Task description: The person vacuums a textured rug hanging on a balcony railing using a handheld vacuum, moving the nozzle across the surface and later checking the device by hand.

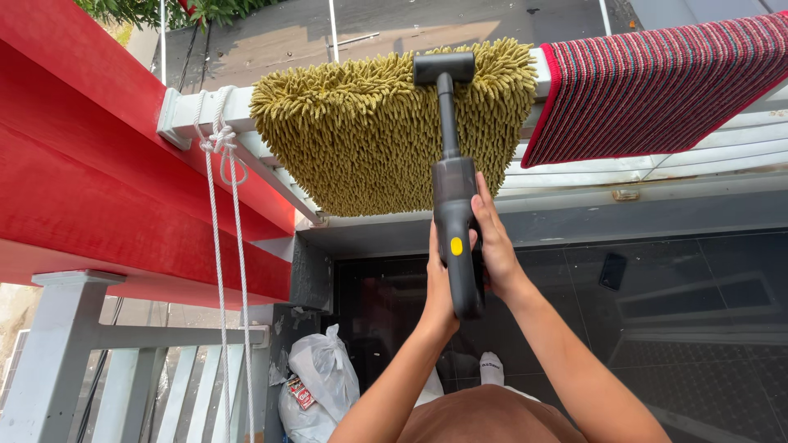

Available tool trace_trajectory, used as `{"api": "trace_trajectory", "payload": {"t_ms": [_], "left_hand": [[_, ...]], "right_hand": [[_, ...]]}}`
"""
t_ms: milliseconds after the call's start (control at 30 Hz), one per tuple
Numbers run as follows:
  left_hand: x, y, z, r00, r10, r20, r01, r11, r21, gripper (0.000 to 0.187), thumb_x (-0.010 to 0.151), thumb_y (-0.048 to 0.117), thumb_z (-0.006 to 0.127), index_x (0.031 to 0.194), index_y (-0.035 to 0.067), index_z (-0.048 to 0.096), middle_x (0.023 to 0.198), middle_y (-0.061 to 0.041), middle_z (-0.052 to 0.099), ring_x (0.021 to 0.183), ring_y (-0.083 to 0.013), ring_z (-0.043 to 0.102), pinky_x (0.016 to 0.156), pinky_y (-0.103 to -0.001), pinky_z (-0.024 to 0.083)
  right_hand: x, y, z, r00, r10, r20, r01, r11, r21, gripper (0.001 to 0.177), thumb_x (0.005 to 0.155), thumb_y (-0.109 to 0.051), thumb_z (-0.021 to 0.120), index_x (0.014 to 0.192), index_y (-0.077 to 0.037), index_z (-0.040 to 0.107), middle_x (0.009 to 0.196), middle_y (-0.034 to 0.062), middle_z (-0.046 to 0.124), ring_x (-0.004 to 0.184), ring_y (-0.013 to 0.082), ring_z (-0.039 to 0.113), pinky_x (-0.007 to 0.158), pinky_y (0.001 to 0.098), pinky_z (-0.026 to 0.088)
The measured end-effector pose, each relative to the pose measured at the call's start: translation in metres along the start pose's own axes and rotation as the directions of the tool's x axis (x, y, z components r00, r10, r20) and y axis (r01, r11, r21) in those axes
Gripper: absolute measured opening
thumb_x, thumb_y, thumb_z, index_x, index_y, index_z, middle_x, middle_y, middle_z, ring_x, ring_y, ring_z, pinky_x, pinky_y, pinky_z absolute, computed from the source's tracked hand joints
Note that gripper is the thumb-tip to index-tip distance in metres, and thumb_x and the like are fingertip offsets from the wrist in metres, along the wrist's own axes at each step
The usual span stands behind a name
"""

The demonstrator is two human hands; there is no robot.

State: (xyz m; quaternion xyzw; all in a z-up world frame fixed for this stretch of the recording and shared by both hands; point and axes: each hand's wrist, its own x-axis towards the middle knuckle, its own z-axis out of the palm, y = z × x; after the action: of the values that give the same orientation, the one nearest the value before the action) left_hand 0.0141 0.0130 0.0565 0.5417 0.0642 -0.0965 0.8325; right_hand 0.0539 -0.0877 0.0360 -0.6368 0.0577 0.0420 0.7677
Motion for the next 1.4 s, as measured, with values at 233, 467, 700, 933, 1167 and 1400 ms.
{"api": "trace_trajectory", "payload": {"t_ms": [233,467,700,933,1167,1400], "left_hand": [[0.011,-0.007,-0.009,0.995,-0.095,-0.035,0.095,0.995,-0.015,0.076,0.094,0.040,0.067,0.160,0.025,0.030,0.103,-0.007,0.065,0.069,-0.0100,0.065,0.050,-0.027,0.054],[-0.013,-0.010,-0.016,0.983,-0.180,-0.026,0.178,0.982,-0.071,0.072,0.090,0.042,0.068,0.155,0.025,0.041,0.102,-0.006,0.065,0.073,-0.0124,0.066,0.051,-0.028,0.055],[-0.004,-0.020,-0.021,0.991,-0.133,0.015,0.133,0.986,-0.096,0.065,0.095,0.046,0.065,0.150,0.020,0.043,0.104,-0.007,0.061,0.076,-0.0146,0.063,0.060,-0.033,0.055],[-0.018,-0.047,-0.026,0.979,-0.053,0.199,0.115,0.943,-0.313,0.090,0.092,0.081,0.027,0.159,0.021,0.028,0.103,-0.009,0.062,0.079,-0.0165,0.067,0.065,-0.033,0.060],[-0.027,-0.017,-0.008,0.998,-0.007,0.066,0.010,0.999,-0.045,0.104,0.083,0.060,0.059,0.163,0.024,0.005,0.145,-0.012,0.042,0.122,-0.0202,0.056,0.094,-0.038,0.054],[-0.054,-0.011,-0.009,0.992,-0.113,-0.064,0.099,0.977,-0.188,0.099,0.077,0.040,0.061,0.164,0.021,0.018,0.140,-0.017,0.048,0.108,-0.0245,0.059,0.084,-0.034,0.052]], "right_hand": [[0.007,0.004,0.003,1.000,0.019,0.019,-0.019,1.000,0.015,0.079,0.098,-0.061,0.039,0.164,-0.026,0.013,0.170,0.0076,0.018,0.155,0.0263,0.024,0.122,0.0396,0.023],[-0.016,0.020,0.006,1.000,-0.007,0.017,0.007,1.000,-0.010,0.078,0.099,-0.060,0.039,0.164,-0.026,0.013,0.170,0.0085,0.022,0.154,0.0242,0.026,0.121,0.0383,0.023],[-0.006,0.012,0.002,0.998,-0.027,0.063,0.028,1.000,-0.010,0.078,0.100,-0.060,0.040,0.164,-0.026,0.013,0.170,0.0084,0.021,0.153,0.0217,0.026,0.121,0.0364,0.023],[-0.018,0.007,-0.010,0.985,0.115,0.131,-0.123,0.991,0.053,0.083,0.099,-0.064,0.039,0.170,-0.033,0.007,0.163,0.0218,0.037,0.138,0.0346,0.046,0.105,0.0473,0.041],[0.001,-0.012,-0.014,0.986,0.028,0.165,-0.026,1.000,-0.015,0.084,0.095,-0.069,0.035,0.164,-0.028,0.011,0.170,0.0095,0.021,0.154,0.0273,0.026,0.120,0.0422,0.026],[-0.028,0.016,-0.009,0.971,-0.022,0.238,0.015,0.999,0.032,0.091,0.094,-0.064,0.046,0.163,-0.026,-0.001,0.172,0.0061,0.003,0.156,0.0280,0.016,0.122,0.0434,0.021]]}}
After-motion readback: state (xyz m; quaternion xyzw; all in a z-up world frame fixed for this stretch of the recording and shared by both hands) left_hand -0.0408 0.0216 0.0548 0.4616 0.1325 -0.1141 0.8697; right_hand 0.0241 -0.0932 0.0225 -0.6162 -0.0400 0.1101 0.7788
